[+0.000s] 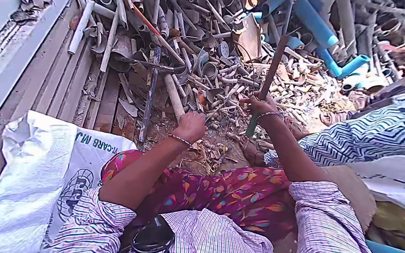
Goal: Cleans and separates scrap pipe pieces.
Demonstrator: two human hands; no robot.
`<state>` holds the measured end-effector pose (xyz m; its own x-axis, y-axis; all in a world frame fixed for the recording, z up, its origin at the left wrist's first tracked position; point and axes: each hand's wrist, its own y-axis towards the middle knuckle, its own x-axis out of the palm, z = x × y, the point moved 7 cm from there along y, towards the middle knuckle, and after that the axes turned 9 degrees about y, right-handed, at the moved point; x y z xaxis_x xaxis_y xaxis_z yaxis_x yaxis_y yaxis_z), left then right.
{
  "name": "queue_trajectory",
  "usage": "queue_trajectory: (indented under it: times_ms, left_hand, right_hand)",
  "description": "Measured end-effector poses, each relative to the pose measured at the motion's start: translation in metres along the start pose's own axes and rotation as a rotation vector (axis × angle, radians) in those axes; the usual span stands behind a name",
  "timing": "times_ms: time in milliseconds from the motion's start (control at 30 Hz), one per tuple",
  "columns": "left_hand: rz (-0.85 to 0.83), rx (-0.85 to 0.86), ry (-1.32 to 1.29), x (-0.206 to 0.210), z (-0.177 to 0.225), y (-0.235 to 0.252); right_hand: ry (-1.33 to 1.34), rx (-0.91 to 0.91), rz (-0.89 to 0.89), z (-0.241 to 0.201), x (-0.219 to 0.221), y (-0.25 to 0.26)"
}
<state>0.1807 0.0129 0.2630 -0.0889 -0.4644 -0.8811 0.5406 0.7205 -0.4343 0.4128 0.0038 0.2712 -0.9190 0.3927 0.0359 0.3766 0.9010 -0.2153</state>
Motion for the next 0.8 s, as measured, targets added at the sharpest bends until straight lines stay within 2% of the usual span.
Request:
queue_trajectory:
  times_ms: [267,433,500,567,667,800]
  left_hand:
    - [0.07,0.157,-0.276,0.025,-0.003,0.003]
    - [0.088,0.393,-0.534,0.039,0.005,-0.01]
    - [0.125,0.412,-0.555,0.039,0.005,-0.016]
    - [0.081,0.388,-0.532,0.038,0.001,-0.023]
    - [-0.061,0.346,-0.414,0.04,-0.01,-0.03]
    - [-0.215,0.189,-0.075,0.063,-0.021,-0.024]
  right_hand:
    - [0.311,-0.024,-0.032,-0.028,0.047,-0.051]
    - [0.447,-0.086,-0.188,-0.045,0.084,-0.088]
    - [0.442,-0.115,-0.235,-0.049,0.087,-0.092]
    - [0.44,-0.122,-0.224,-0.047,0.083,-0.087]
    - [0.412,-0.053,-0.112,-0.02,0.063,-0.069]
    - [0.444,0.252,0.108,0.058,0.035,-0.056]
